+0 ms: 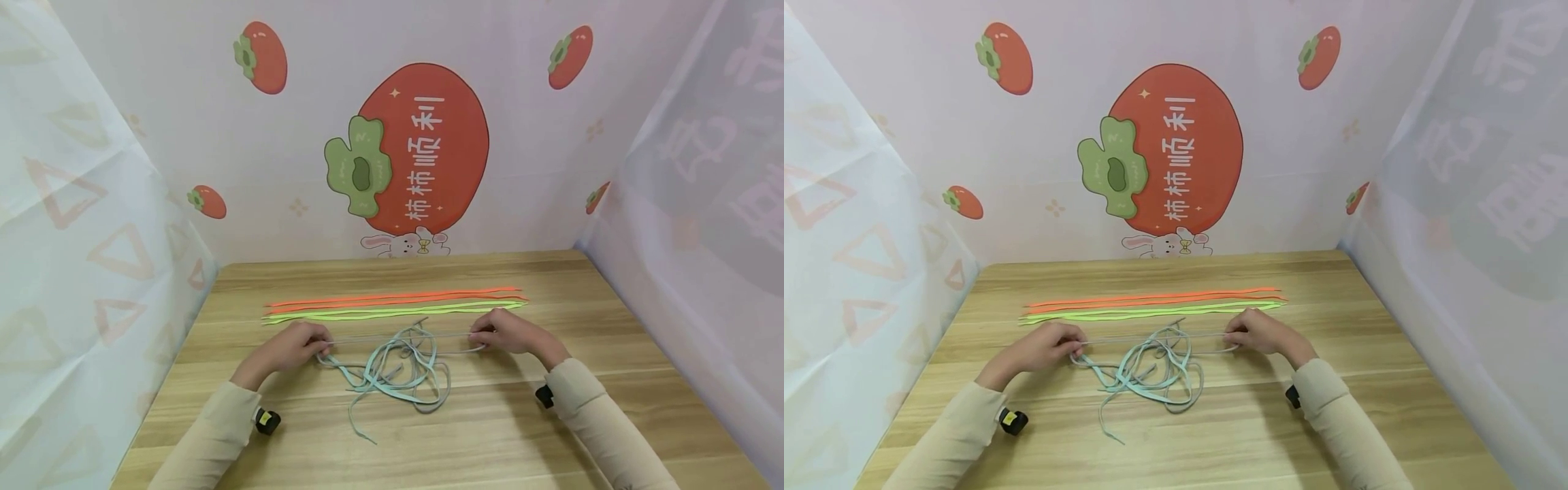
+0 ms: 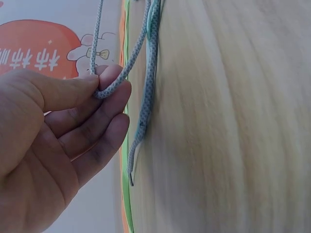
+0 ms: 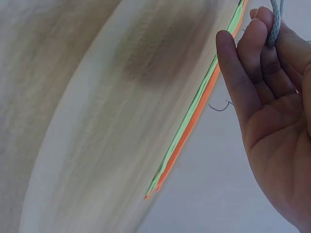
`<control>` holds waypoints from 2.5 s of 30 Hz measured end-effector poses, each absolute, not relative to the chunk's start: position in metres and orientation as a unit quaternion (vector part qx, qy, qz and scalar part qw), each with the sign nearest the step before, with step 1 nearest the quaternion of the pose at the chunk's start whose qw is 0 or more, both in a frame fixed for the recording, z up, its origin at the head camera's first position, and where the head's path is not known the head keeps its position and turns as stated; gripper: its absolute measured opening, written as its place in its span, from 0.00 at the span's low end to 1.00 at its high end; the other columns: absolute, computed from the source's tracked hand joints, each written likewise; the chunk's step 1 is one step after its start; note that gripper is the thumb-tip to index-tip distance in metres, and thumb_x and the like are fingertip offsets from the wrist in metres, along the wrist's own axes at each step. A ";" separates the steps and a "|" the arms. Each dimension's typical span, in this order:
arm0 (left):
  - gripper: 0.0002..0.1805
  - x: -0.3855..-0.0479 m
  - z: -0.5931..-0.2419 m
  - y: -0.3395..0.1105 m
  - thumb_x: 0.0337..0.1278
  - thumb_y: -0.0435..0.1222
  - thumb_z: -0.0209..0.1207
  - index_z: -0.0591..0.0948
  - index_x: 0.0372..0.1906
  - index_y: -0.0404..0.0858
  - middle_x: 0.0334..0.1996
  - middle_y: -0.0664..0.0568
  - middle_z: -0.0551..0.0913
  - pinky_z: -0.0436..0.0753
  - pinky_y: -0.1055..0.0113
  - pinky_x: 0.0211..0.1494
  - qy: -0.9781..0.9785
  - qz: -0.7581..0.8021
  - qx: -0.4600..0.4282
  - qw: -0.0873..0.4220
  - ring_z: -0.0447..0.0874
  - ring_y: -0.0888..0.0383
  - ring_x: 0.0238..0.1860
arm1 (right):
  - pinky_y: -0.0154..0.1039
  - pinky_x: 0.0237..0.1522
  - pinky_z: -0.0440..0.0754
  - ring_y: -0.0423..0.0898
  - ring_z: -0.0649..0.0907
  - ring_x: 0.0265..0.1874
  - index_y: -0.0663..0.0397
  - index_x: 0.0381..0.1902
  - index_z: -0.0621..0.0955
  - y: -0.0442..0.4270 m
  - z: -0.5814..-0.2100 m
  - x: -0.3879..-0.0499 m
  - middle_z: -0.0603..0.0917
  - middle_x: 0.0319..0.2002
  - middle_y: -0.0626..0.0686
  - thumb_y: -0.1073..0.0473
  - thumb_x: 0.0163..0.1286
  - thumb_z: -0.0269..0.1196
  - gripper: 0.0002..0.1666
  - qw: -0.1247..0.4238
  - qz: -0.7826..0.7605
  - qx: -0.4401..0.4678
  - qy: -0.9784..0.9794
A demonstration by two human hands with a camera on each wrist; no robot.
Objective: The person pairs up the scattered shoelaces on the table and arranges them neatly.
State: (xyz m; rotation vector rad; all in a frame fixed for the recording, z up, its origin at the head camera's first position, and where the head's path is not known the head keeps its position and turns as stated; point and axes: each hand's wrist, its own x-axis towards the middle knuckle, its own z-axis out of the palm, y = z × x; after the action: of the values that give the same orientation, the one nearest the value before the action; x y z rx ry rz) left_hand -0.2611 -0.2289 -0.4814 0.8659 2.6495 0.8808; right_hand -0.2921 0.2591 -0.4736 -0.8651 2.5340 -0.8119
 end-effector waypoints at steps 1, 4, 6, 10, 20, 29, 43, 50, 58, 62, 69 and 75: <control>0.09 -0.260 -0.482 -0.230 0.78 0.30 0.57 0.87 0.41 0.39 0.32 0.57 0.87 0.79 0.71 0.38 0.901 0.300 0.293 0.109 0.81 0.63 0.33 | 0.33 0.34 0.83 0.36 0.83 0.31 0.50 0.39 0.90 0.261 -0.474 -0.291 0.88 0.33 0.44 0.55 0.80 0.63 0.11 0.172 -0.287 -0.302 0.893; 0.09 -0.257 -0.482 -0.234 0.78 0.30 0.57 0.87 0.41 0.40 0.32 0.57 0.87 0.78 0.71 0.38 0.900 0.305 0.291 0.109 0.79 0.65 0.33 | 0.33 0.35 0.84 0.39 0.86 0.33 0.50 0.40 0.90 0.266 -0.475 -0.289 0.89 0.34 0.46 0.55 0.80 0.63 0.11 0.173 -0.293 -0.297 0.892; 0.09 -0.255 -0.482 -0.236 0.78 0.30 0.57 0.87 0.41 0.40 0.32 0.58 0.87 0.79 0.71 0.39 0.898 0.312 0.290 0.112 0.79 0.66 0.33 | 0.33 0.35 0.83 0.41 0.86 0.33 0.51 0.39 0.90 0.269 -0.476 -0.288 0.89 0.34 0.47 0.56 0.80 0.63 0.11 0.174 -0.294 -0.298 0.891; 0.08 -0.252 -0.480 -0.240 0.77 0.30 0.58 0.87 0.43 0.39 0.32 0.59 0.88 0.80 0.71 0.42 0.896 0.319 0.286 0.115 0.82 0.66 0.36 | 0.33 0.35 0.82 0.43 0.86 0.32 0.50 0.38 0.90 0.274 -0.478 -0.287 0.90 0.33 0.47 0.56 0.80 0.63 0.11 0.179 -0.293 -0.297 0.891; 0.07 -0.242 -0.477 -0.254 0.78 0.31 0.58 0.87 0.46 0.38 0.36 0.56 0.88 0.84 0.69 0.47 0.899 0.321 0.271 0.120 0.84 0.66 0.40 | 0.33 0.35 0.82 0.40 0.85 0.30 0.52 0.38 0.90 0.292 -0.478 -0.281 0.89 0.31 0.47 0.57 0.80 0.63 0.12 0.180 -0.307 -0.290 0.889; 0.06 -0.233 -0.479 -0.272 0.75 0.32 0.61 0.88 0.46 0.38 0.37 0.55 0.90 0.84 0.70 0.43 0.894 0.332 0.283 0.100 0.86 0.65 0.39 | 0.31 0.33 0.78 0.41 0.81 0.28 0.52 0.33 0.89 0.311 -0.477 -0.272 0.88 0.28 0.47 0.58 0.80 0.63 0.13 0.169 -0.314 -0.276 0.892; 0.06 -0.223 -0.481 -0.298 0.75 0.34 0.61 0.88 0.46 0.41 0.38 0.55 0.90 0.83 0.71 0.45 0.895 0.341 0.276 0.082 0.83 0.69 0.39 | 0.32 0.33 0.79 0.37 0.80 0.28 0.55 0.34 0.89 0.334 -0.473 -0.269 0.88 0.29 0.50 0.59 0.79 0.63 0.12 0.156 -0.329 -0.267 0.892; 0.07 -0.218 -0.483 -0.308 0.76 0.34 0.60 0.88 0.47 0.40 0.40 0.53 0.91 0.85 0.71 0.47 0.894 0.348 0.269 0.084 0.85 0.70 0.42 | 0.34 0.34 0.82 0.37 0.82 0.30 0.56 0.37 0.89 0.343 -0.470 -0.268 0.89 0.30 0.51 0.60 0.79 0.63 0.11 0.159 -0.325 -0.262 0.895; 0.09 -0.211 -0.482 -0.322 0.78 0.35 0.59 0.88 0.49 0.38 0.42 0.52 0.91 0.86 0.71 0.48 0.897 0.350 0.258 0.085 0.87 0.68 0.43 | 0.37 0.34 0.83 0.38 0.82 0.30 0.57 0.36 0.88 0.354 -0.471 -0.265 0.88 0.31 0.51 0.62 0.80 0.62 0.12 0.159 -0.335 -0.256 0.893; 0.08 -0.208 -0.482 -0.328 0.77 0.34 0.60 0.88 0.48 0.37 0.41 0.51 0.91 0.86 0.71 0.47 0.893 0.354 0.266 0.075 0.88 0.67 0.42 | 0.37 0.33 0.83 0.38 0.82 0.30 0.57 0.35 0.88 0.359 -0.472 -0.264 0.87 0.30 0.52 0.62 0.80 0.61 0.12 0.154 -0.338 -0.259 0.892; 0.08 -0.201 -0.479 -0.341 0.77 0.33 0.60 0.87 0.49 0.36 0.40 0.51 0.92 0.86 0.71 0.47 0.892 0.359 0.266 0.065 0.88 0.68 0.41 | 0.36 0.32 0.82 0.36 0.81 0.30 0.58 0.34 0.87 0.369 -0.472 -0.263 0.86 0.30 0.52 0.64 0.80 0.60 0.13 0.143 -0.340 -0.273 0.889; 0.07 -0.196 -0.475 -0.349 0.75 0.31 0.60 0.87 0.47 0.34 0.39 0.50 0.91 0.86 0.72 0.45 0.896 0.357 0.261 0.046 0.87 0.71 0.41 | 0.37 0.33 0.82 0.37 0.81 0.30 0.60 0.34 0.86 0.379 -0.468 -0.264 0.85 0.29 0.53 0.65 0.81 0.59 0.13 0.144 -0.347 -0.275 0.885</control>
State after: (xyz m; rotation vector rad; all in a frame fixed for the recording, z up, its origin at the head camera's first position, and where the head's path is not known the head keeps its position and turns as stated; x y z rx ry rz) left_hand -0.1955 -0.3494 -0.4750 0.7964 2.7341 1.0888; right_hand -0.2636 0.3793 -0.4685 -0.7914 2.5504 -1.0011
